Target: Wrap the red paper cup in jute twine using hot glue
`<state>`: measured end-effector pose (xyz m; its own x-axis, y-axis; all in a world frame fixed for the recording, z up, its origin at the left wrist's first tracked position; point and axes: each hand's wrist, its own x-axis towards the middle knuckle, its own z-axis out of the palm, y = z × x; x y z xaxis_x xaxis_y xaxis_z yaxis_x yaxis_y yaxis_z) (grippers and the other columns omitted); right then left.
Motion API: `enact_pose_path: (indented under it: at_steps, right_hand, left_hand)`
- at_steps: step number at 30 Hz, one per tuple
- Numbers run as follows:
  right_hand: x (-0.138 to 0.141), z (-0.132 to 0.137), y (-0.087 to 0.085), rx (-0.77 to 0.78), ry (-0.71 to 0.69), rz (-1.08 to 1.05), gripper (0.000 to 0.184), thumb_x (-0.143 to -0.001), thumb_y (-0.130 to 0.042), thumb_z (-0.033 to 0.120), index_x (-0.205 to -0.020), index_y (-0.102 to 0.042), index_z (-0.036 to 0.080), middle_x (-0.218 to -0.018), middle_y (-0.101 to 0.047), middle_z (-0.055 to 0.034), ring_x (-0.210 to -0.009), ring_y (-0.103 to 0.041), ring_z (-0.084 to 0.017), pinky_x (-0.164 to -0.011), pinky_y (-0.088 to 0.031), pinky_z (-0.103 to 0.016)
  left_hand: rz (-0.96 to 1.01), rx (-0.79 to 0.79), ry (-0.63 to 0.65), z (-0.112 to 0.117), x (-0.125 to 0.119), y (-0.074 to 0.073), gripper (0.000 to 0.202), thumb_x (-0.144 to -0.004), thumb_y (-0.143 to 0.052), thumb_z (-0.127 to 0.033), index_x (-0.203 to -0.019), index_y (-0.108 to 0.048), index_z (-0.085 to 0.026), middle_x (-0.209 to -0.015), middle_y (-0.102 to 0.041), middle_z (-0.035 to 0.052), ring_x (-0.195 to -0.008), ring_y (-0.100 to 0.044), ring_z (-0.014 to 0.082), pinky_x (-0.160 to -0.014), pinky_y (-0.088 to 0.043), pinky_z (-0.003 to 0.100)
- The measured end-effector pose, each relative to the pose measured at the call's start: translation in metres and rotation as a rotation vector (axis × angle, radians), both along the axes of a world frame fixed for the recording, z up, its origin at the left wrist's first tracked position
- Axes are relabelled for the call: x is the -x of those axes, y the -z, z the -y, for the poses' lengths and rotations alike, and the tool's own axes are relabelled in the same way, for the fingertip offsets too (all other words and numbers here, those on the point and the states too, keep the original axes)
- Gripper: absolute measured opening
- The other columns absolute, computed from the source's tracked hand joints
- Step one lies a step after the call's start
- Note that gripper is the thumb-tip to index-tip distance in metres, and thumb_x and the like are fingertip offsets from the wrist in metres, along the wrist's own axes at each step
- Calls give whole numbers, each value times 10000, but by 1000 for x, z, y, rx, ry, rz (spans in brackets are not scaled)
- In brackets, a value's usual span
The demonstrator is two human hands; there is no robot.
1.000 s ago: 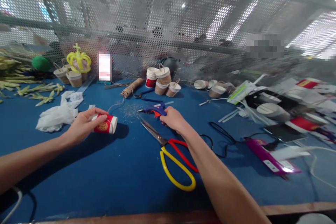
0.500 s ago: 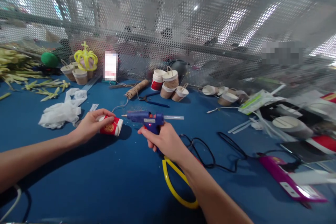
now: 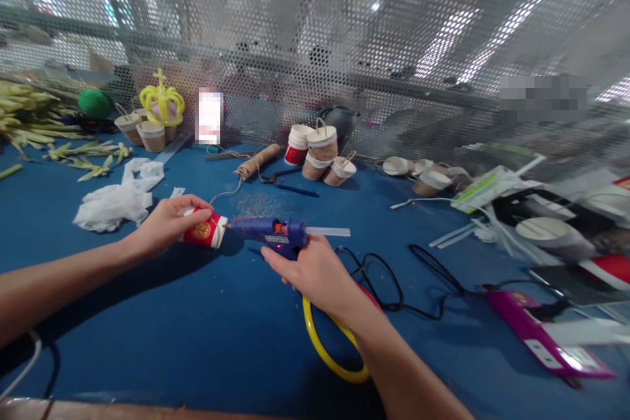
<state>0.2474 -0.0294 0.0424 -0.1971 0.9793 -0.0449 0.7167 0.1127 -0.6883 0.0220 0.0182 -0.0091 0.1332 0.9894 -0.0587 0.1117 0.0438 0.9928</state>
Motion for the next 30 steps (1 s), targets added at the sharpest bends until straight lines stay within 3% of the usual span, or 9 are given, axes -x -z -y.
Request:
enact_pose_path:
  at_steps: [4, 30]
  right_hand:
    - [1, 0, 3, -27, -23, 24, 261, -732, -558, 343, -535, -545, 172, -415, -526, 20, -391, -508, -108, -429, -413, -215]
    - [6, -1, 6, -76, -43, 119, 258, -739, -525, 304, -512, -468, 197, -391, -490, 44, -375, -494, -107, -433, -394, -228]
  left_hand:
    - [-36, 54, 29, -2, 3, 0, 242, -654, -636, -359, -756, -579, -147, -629, -604, -6, -539, -539, 113, -505, -383, 213]
    - [-79, 28, 42, -2, 5, 2, 215, -697, -610, -356, -773, -578, -157, -643, -609, -2, -549, -551, 112, -511, -402, 212]
